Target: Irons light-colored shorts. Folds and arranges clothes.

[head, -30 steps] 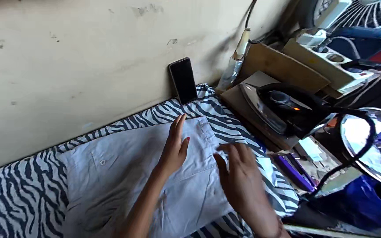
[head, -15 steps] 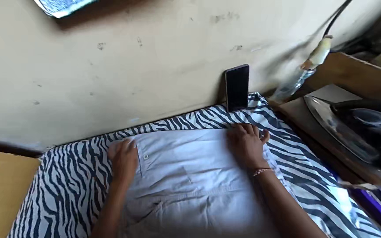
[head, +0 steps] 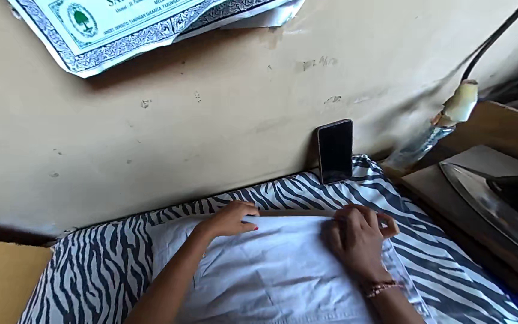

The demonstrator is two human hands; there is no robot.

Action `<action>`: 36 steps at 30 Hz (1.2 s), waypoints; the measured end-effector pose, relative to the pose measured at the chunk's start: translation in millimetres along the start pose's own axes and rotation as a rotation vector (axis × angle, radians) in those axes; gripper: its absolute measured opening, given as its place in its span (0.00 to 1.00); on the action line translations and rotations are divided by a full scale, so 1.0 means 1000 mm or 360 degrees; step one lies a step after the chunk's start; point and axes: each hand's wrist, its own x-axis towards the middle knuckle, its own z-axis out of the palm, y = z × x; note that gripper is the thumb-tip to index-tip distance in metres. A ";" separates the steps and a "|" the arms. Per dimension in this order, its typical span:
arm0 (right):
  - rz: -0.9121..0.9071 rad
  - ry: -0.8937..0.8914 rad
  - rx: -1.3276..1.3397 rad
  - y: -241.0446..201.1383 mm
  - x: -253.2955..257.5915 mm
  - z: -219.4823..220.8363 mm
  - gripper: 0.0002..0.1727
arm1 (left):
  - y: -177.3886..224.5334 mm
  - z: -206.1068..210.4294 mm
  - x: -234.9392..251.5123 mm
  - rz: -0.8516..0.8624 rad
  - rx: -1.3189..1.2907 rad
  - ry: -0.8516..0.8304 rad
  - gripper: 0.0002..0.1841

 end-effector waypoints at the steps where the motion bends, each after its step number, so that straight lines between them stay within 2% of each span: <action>1: 0.0080 -0.0113 -0.0048 0.000 0.000 0.003 0.18 | -0.004 -0.004 -0.003 -0.0040 -0.0015 -0.0099 0.11; 4: 0.0232 -0.0374 -0.0099 0.002 -0.001 0.009 0.22 | -0.034 -0.014 -0.030 -0.0371 -0.0012 -0.0337 0.17; 6: 0.0240 -0.0390 -0.0122 0.004 0.001 0.012 0.24 | -0.049 -0.024 -0.049 -0.0542 -0.0036 -0.0329 0.18; 9: 0.0225 -0.0331 -0.0156 0.001 0.000 0.012 0.23 | -0.052 -0.027 -0.051 -0.0532 -0.0101 -0.0299 0.18; 12: 0.0185 -0.0270 -0.0152 -0.001 0.001 0.011 0.21 | -0.041 -0.017 -0.017 -0.0410 -0.0281 -0.0385 0.21; 14: 0.0178 -0.0308 -0.0176 0.001 0.001 0.011 0.20 | -0.033 -0.007 0.008 -0.0366 -0.0434 -0.0483 0.15; 16: 0.0184 -0.0346 -0.0180 0.003 0.001 0.011 0.19 | -0.028 -0.007 0.022 -0.0460 -0.0438 -0.0632 0.12; 18: 0.0210 -0.0376 -0.0187 0.005 0.000 0.011 0.18 | -0.034 -0.012 0.020 -0.0564 -0.0272 -0.0695 0.14; 20: 0.0233 -0.0390 -0.0187 0.005 0.000 0.011 0.18 | -0.045 -0.024 0.003 -0.0564 -0.0134 -0.0646 0.16; 23: 0.0249 -0.0406 -0.0178 0.004 0.001 0.011 0.18 | -0.048 -0.043 -0.031 -0.0567 -0.0148 -0.0567 0.12; 26: 0.0275 -0.0412 -0.0168 0.002 0.001 0.010 0.18 | -0.049 -0.045 -0.060 -0.0799 -0.0085 -0.0614 0.14; 30: 0.0278 -0.0389 -0.0159 -0.001 0.002 0.009 0.18 | -0.059 -0.034 -0.069 -0.1053 0.0110 -0.0492 0.15; 33: 0.0296 -0.0425 -0.0136 0.001 0.002 0.007 0.16 | -0.069 -0.032 -0.067 -0.1191 0.0352 -0.0436 0.24; 35: 0.0295 -0.0489 -0.0092 0.004 0.004 0.005 0.15 | -0.074 -0.032 -0.077 -0.1158 0.0350 -0.0350 0.30; 36: 0.0307 -0.0522 -0.0057 0.005 0.006 0.002 0.13 | -0.078 -0.031 -0.084 -0.1100 0.0294 -0.0291 0.27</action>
